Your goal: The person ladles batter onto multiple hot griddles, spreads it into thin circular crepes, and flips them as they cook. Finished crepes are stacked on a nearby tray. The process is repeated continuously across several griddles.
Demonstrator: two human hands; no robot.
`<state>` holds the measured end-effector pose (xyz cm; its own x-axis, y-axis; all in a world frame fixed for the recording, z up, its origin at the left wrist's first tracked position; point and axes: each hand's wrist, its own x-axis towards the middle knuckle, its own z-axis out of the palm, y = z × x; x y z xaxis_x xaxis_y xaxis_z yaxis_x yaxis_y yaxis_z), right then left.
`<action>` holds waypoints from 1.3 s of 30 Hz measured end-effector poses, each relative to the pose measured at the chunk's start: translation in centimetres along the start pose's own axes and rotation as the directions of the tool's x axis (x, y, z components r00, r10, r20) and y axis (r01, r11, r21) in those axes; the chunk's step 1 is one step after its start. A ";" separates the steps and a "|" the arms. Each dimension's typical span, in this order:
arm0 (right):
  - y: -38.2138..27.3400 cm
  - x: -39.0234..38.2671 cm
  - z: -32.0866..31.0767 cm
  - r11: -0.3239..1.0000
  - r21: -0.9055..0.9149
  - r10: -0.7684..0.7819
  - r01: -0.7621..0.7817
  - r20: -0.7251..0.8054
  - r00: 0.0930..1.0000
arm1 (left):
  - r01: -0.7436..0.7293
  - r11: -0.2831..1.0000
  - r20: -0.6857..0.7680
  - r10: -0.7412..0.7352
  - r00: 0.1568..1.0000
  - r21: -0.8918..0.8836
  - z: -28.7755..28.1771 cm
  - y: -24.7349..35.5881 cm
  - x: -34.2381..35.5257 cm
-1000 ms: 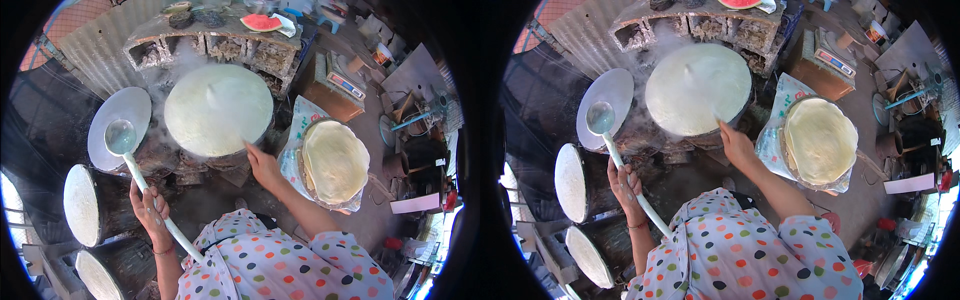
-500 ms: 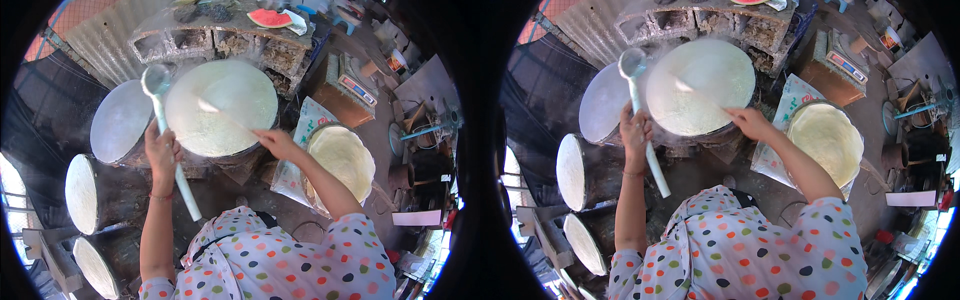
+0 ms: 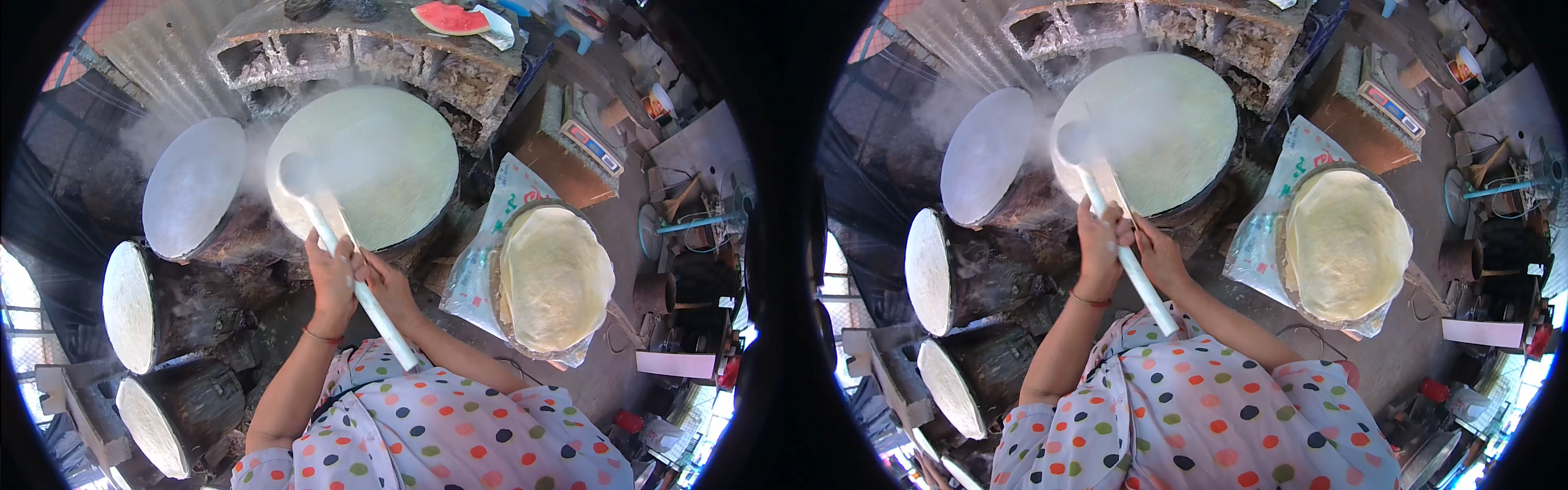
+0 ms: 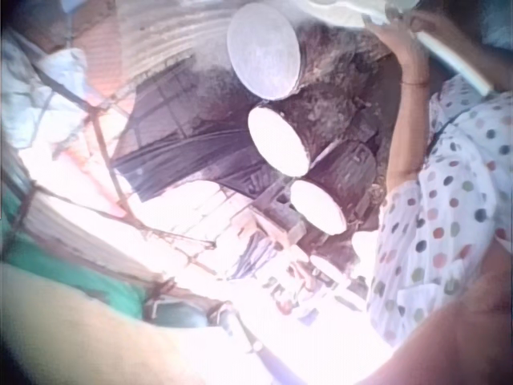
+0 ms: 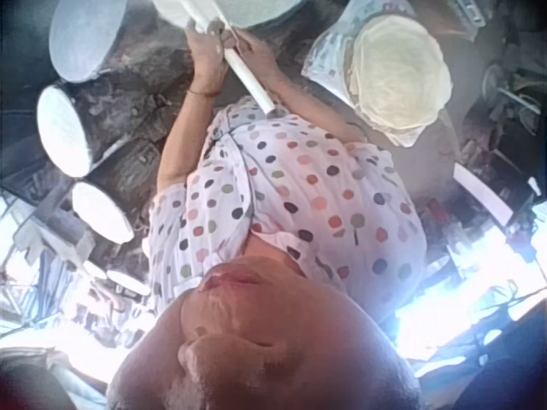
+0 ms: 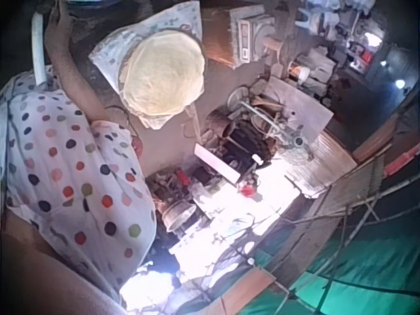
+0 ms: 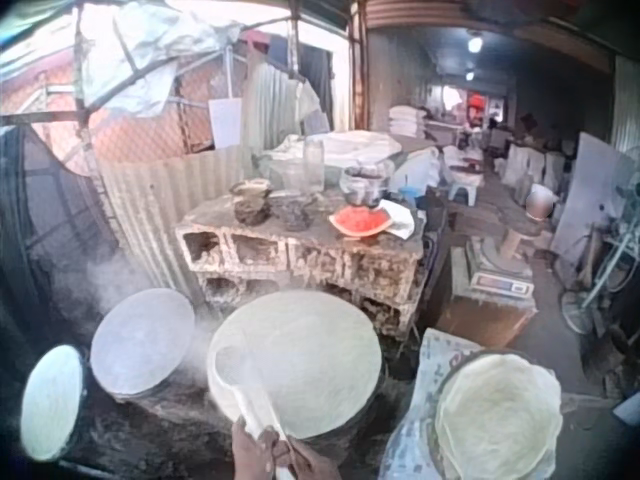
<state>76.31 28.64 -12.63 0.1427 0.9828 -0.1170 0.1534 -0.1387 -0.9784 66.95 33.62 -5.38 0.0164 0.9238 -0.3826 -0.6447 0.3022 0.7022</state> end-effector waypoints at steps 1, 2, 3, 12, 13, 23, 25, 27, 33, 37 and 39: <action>-1.8 0.3 -0.6 0.999 0.014 0.034 -0.034 0.009 0.999 | 0.087 0.957 0.065 -0.072 0.995 -0.277 -0.3 1.6 0.1; -3.0 0.5 -1.1 0.997 0.038 0.063 -0.063 0.013 0.998 | 0.392 0.587 0.309 -0.241 0.920 -0.708 -0.8 4.0 -0.2; -3.1 0.3 -1.9 0.978 0.003 -0.207 0.208 -0.096 0.974 | 0.502 0.464 0.460 -0.210 0.863 -0.730 0.1 6.6 -1.3; -2.5 4.1 -11.4 0.445 -0.831 -0.372 0.334 0.168 0.913 | 0.357 0.679 0.393 -0.110 0.913 -0.641 -2.3 11.7 -4.9; -2.8 5.5 -11.7 0.375 -0.879 -0.312 0.293 0.178 0.933 | 0.327 0.689 0.369 -0.093 0.925 -0.646 -3.2 11.9 -5.0; -3.0 -0.8 -0.9 0.939 -0.297 0.218 -0.172 0.131 0.967 | 0.104 0.670 0.151 0.012 0.988 -0.735 -14.5 16.6 -8.2; -3.5 -2.2 -1.4 0.933 0.124 0.329 -0.337 0.084 0.941 | 0.016 0.721 0.086 0.060 0.995 -0.693 -16.8 17.3 -8.7; -0.7 -4.0 -1.0 0.953 0.148 0.288 -0.264 -0.165 0.943 | -0.071 0.739 -0.020 0.078 0.997 -0.670 -17.8 18.3 -9.1; 2.3 -7.1 8.8 0.861 -0.221 -0.291 0.459 0.527 0.799 | -0.311 0.704 -0.226 0.214 0.950 -0.639 -23.7 21.5 -12.5; -7.0 -5.4 19.1 0.949 0.214 0.144 -0.233 0.365 0.920 | -0.472 0.659 -0.327 0.341 0.881 -0.586 -26.8 22.9 -15.6; -7.4 -2.7 23.8 0.937 0.304 0.001 -0.170 0.486 0.874 | -0.567 0.600 -0.411 0.391 0.824 -0.564 -28.1 23.4 -17.0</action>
<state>51.56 29.88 -9.12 -0.3508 0.9178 -0.1857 -0.1775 -0.2599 -0.9492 30.13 18.34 0.68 -0.5527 0.7824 -0.2871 -0.8276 -0.4748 0.2993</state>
